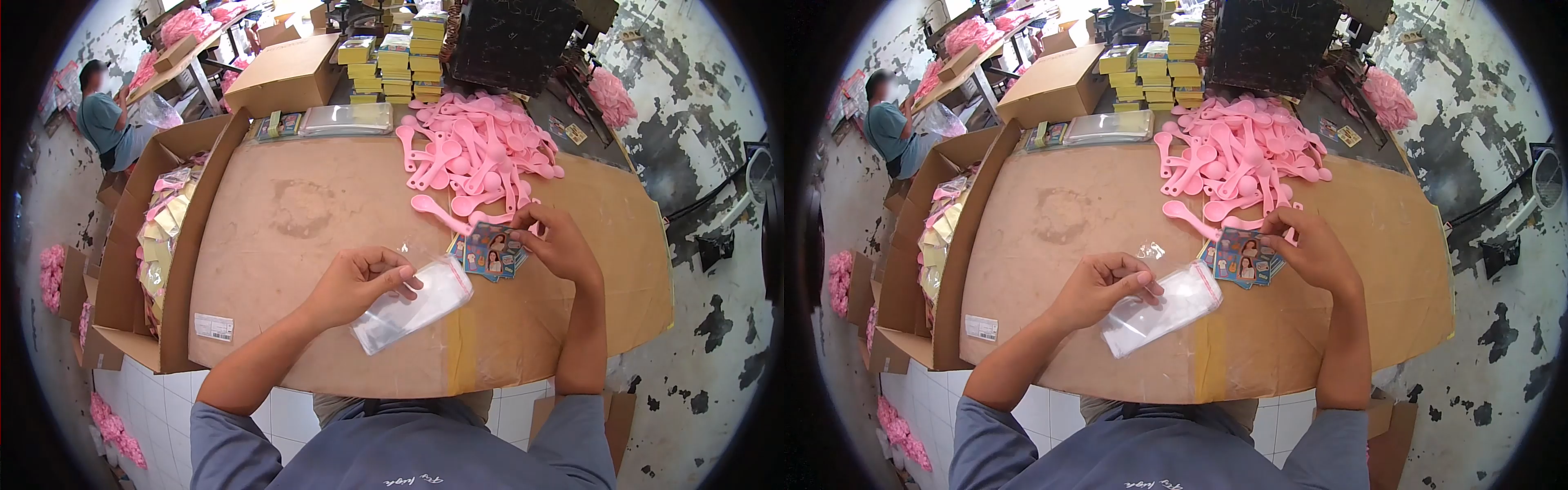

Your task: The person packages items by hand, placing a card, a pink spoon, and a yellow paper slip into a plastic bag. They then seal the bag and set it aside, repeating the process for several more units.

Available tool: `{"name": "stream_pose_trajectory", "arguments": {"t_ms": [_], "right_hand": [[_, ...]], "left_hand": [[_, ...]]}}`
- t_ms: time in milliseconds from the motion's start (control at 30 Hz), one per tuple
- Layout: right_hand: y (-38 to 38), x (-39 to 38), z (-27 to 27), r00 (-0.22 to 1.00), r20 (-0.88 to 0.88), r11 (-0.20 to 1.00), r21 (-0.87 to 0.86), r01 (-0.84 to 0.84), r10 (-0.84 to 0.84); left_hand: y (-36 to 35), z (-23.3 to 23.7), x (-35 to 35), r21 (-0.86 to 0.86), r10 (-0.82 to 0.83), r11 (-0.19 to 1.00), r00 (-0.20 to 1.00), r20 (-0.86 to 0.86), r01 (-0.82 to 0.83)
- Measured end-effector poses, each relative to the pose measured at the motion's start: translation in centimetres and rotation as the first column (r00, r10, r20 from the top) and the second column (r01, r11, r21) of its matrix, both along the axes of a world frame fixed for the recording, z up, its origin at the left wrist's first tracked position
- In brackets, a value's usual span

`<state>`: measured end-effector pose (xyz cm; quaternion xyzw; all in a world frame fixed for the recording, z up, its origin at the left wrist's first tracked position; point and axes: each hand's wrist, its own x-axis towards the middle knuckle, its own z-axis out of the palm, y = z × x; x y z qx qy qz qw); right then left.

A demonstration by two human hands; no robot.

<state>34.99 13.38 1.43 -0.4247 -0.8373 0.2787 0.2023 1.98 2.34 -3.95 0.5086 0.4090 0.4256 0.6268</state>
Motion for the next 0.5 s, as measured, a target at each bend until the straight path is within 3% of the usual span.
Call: {"name": "stream_pose_trajectory", "arguments": {"t_ms": [233, 333, 467, 500], "right_hand": [[-2.3, -4.3, -1.9, 0.902, -0.425, 0.984, -0.107, -0.141, 0.083], [-2.8, -5.0, -1.5, 0.894, -0.43, 0.982, -0.076, -0.175, 0.127], [-2.8, -5.2, -1.2, 0.919, -0.244, 0.949, 0.144, -0.282, 0.31], [-2.9, -5.6, -1.6, 0.906, -0.249, 0.936, 0.169, -0.308, 0.343]], "left_hand": [[-0.4, 0.2, 0.5, -0.044, -0.034, 0.999, 0.999, -0.033, 0.033], [-0.4, -0.1, 0.5, -0.041, -0.032, 0.999, 0.998, -0.058, 0.03], [-0.7, -0.3, 0.7, 0.037, -0.012, 0.999, 0.994, -0.11, 0.016], [-0.9, -0.2, 0.8, 0.086, -0.012, 0.996, 0.977, -0.211, 0.031]]}}
